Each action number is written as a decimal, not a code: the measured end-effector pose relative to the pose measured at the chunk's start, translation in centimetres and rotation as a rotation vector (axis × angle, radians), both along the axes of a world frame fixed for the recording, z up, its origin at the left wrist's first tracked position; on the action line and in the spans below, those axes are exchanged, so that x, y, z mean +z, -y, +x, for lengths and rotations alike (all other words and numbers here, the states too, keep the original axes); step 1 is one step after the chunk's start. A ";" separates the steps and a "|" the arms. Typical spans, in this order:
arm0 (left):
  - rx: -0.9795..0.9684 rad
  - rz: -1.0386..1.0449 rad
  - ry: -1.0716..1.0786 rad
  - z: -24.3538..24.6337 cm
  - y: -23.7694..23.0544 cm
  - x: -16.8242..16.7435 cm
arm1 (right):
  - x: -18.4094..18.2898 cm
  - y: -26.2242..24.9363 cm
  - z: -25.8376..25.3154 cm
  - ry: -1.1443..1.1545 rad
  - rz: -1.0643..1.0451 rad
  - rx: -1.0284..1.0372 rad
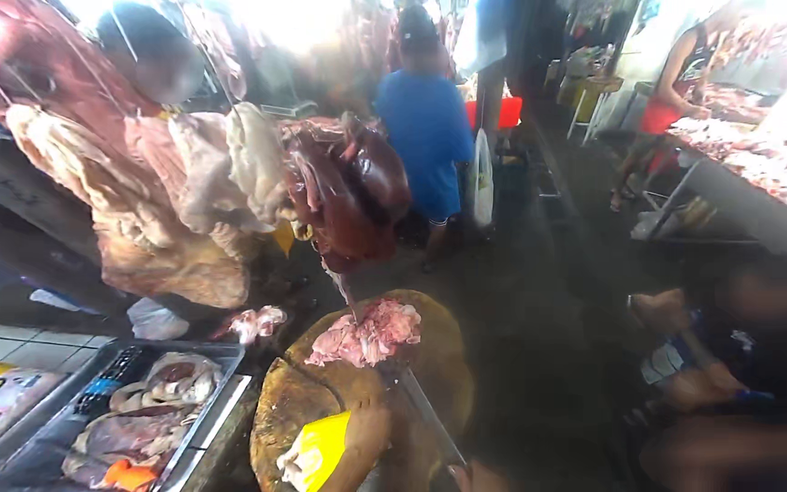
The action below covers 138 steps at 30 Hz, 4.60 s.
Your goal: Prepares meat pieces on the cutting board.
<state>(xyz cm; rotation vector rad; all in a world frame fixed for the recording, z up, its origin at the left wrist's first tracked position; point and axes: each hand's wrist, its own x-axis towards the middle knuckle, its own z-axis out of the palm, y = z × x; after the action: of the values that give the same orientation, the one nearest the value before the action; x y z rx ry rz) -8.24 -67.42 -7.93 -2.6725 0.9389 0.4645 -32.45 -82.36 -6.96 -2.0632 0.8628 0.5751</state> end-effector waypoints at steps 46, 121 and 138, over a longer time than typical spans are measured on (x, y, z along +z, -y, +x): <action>0.591 -0.809 -0.173 1.2 -22.6 0.4 | -2.5 -1.6 0.4 0.063 -0.124 -0.052; 1.093 -0.852 -0.210 9.5 -0.9 1.3 | -2.7 9.3 0.3 0.038 -0.014 0.075; 1.057 -0.573 -0.235 -11.3 -9.8 -0.3 | 1.4 6.5 2.3 0.089 -0.410 0.275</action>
<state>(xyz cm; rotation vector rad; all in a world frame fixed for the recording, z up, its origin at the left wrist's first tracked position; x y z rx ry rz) -19.56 -57.58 -8.18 -3.5269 -0.5078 0.8031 -30.13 -88.83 -5.55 -2.5865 0.6907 0.4737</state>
